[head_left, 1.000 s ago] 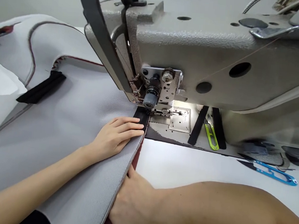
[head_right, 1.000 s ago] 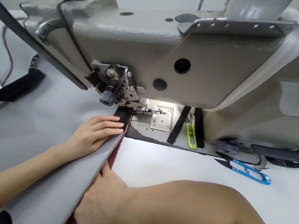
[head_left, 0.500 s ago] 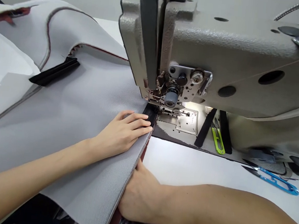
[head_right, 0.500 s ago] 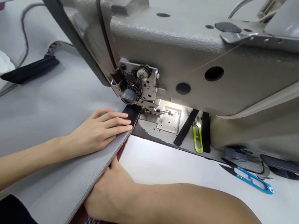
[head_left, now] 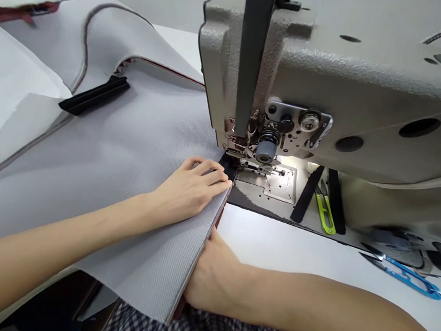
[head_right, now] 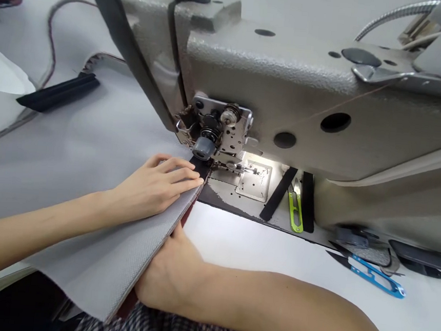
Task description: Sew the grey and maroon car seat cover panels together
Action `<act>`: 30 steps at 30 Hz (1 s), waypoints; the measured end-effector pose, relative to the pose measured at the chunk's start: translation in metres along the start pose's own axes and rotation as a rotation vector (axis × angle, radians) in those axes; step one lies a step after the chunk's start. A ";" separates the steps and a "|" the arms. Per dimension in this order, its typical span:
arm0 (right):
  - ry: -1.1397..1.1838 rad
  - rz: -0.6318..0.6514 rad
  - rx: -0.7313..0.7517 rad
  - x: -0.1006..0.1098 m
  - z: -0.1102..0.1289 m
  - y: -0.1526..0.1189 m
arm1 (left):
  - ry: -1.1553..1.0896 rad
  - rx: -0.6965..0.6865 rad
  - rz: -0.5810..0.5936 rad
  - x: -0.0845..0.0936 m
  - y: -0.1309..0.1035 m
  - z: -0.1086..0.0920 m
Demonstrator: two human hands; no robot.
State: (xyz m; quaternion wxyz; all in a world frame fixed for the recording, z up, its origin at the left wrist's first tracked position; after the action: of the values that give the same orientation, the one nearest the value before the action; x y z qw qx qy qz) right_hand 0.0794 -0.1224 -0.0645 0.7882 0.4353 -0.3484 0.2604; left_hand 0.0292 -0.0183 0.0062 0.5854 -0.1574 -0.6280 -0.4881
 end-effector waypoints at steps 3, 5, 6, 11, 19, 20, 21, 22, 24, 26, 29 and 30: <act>-0.008 -0.023 -0.014 0.001 -0.004 0.001 | 0.005 0.012 0.003 -0.002 0.002 0.001; -0.004 -0.034 -0.032 0.001 -0.007 0.002 | 0.009 0.015 0.018 -0.003 0.003 0.002; 0.001 -0.038 -0.037 0.000 -0.009 0.002 | 0.013 0.018 0.029 -0.004 0.004 0.002; -0.012 -0.114 -0.028 0.002 -0.014 0.004 | 0.028 0.021 0.055 -0.006 0.007 0.004; -0.057 -0.092 -0.033 0.002 -0.022 0.010 | 0.056 0.012 0.061 -0.010 0.012 0.010; -0.056 -0.094 -0.036 0.003 -0.022 0.011 | 0.058 0.011 0.065 -0.011 0.012 0.010; -0.057 -0.100 -0.036 0.004 -0.022 0.011 | 0.058 0.011 0.068 -0.011 0.013 0.010; -0.060 -0.110 -0.033 0.006 -0.022 0.011 | 0.057 0.011 0.072 -0.011 0.013 0.010; -0.068 -0.131 -0.028 0.010 -0.022 0.012 | 0.055 0.013 0.080 -0.011 0.013 0.009; -0.076 -0.135 -0.023 0.012 -0.022 0.014 | 0.051 0.015 0.084 -0.010 0.013 0.009; -0.076 -0.076 -0.040 0.012 -0.023 0.017 | 0.046 0.016 0.091 -0.011 0.014 0.010; -0.073 -0.053 -0.051 0.012 -0.023 0.018 | 0.046 0.017 0.091 -0.011 0.014 0.010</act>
State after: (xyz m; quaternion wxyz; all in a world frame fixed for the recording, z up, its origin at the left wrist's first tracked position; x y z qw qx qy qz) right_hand 0.0812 -0.0921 -0.0550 0.7924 0.4335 -0.3719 0.2143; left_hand 0.0371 0.0006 0.0043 0.6225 -0.1698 -0.6107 -0.4591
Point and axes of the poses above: each hand's wrist, its own y-axis towards the middle knuckle, its own x-axis out of the back of the hand, z = x × y, the point moved 5 cm from there along y, towards the middle knuckle, and after that the axes turned 14 degrees about -z, right-handed, at the moved point
